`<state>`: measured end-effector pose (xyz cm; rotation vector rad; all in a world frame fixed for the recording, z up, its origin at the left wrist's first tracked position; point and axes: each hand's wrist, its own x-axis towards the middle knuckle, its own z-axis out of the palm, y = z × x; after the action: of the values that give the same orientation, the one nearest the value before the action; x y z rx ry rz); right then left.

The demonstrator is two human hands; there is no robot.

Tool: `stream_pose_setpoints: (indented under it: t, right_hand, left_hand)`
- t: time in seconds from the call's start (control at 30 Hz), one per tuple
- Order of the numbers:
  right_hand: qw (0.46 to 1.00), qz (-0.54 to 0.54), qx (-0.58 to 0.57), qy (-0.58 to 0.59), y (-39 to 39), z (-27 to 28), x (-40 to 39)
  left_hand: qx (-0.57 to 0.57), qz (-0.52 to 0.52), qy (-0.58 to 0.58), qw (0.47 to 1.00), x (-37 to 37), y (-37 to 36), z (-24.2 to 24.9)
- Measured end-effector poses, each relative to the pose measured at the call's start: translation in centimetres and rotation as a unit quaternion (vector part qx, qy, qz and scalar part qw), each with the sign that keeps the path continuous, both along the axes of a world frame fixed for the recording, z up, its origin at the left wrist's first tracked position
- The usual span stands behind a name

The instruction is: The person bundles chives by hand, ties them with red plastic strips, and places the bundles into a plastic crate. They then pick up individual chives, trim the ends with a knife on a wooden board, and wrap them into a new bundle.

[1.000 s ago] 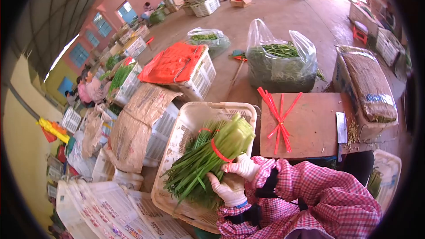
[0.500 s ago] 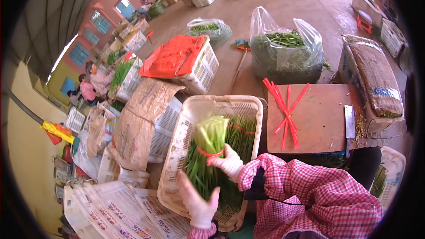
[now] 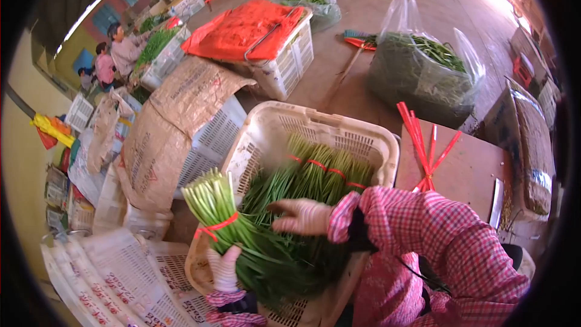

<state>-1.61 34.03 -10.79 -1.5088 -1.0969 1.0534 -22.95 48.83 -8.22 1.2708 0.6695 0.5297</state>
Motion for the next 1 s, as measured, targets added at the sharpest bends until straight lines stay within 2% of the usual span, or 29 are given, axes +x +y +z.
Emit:
stream_pose_setpoints:
  t: [0.07, 0.13, 0.17, 0.23, 0.3, 0.33, 0.37, 0.43, 0.47, 0.53, 0.6, 0.7, 0.8, 0.87, 1.0]
  right_hand:
    - [0.970, -0.044, -0.078, -0.225, 1.8, -2.7, 3.8]
    - [0.940, -0.028, -0.093, -0.326, 4.3, -5.2, 5.8]
    - [0.940, -0.022, -0.102, -0.326, 5.5, -6.9, 6.2]
    - [0.893, -0.042, 0.030, -0.448, 8.6, -10.3, 6.9]
    - [0.862, -0.066, 0.060, -0.499, 11.5, -13.3, 6.8]
    - [0.848, -0.082, 0.060, -0.519, 12.5, -14.8, 6.8]
    - [0.851, -0.079, 0.056, -0.517, 12.6, -15.8, 7.3]
    - [0.835, 0.025, 0.028, -0.549, 12.5, -17.6, 8.4]
    - [0.838, 0.027, 0.025, -0.544, 12.2, -17.4, 8.7]
    - [0.853, 0.132, -0.105, -0.494, 11.4, -15.6, 8.7]
    - [0.855, 0.099, -0.065, -0.504, 9.9, -16.2, 8.1]
    - [0.830, 0.078, -0.064, -0.548, 7.8, -16.4, 7.6]
    - [0.810, 0.061, -0.054, -0.581, 6.7, -16.1, 6.8]
    - [0.801, 0.088, -0.088, -0.586, 6.0, -15.4, 6.3]
    - [0.812, 0.116, -0.124, -0.558, 5.3, -14.9, 6.1]
  left_hand:
    - [0.083, -0.025, 0.043, 0.995, 0.6, 2.8, 0.5]
    - [0.179, -0.063, 0.126, 0.974, 1.9, 4.3, 2.4]
    - [0.177, -0.058, 0.122, 0.975, 2.9, 4.4, 3.1]
    - [0.211, -0.092, 0.166, 0.959, 4.4, 5.9, 3.0]
    - [0.232, -0.109, 0.190, 0.948, 6.4, 6.6, 2.4]
    - [0.282, -0.122, 0.202, 0.930, 7.3, 6.9, 1.9]
    - [0.330, -0.135, 0.215, 0.909, 7.9, 7.2, 1.2]
    - [0.322, -0.113, 0.210, 0.916, 9.1, 7.5, -1.9]
    - [0.321, -0.090, 0.200, 0.921, 9.6, 7.7, -3.2]
    - [0.323, -0.079, 0.225, 0.916, 11.1, 7.2, -4.9]
    - [0.489, -0.045, 0.225, 0.841, 12.0, 7.8, -8.2]
    - [0.447, -0.086, 0.259, 0.852, 14.3, 7.9, -11.4]
    - [0.487, -0.098, 0.256, 0.829, 17.0, 7.4, -14.3]
    - [0.478, -0.091, 0.264, 0.833, 18.5, 7.6, -15.9]
    - [0.430, -0.066, 0.203, 0.877, 20.0, 9.3, -19.4]
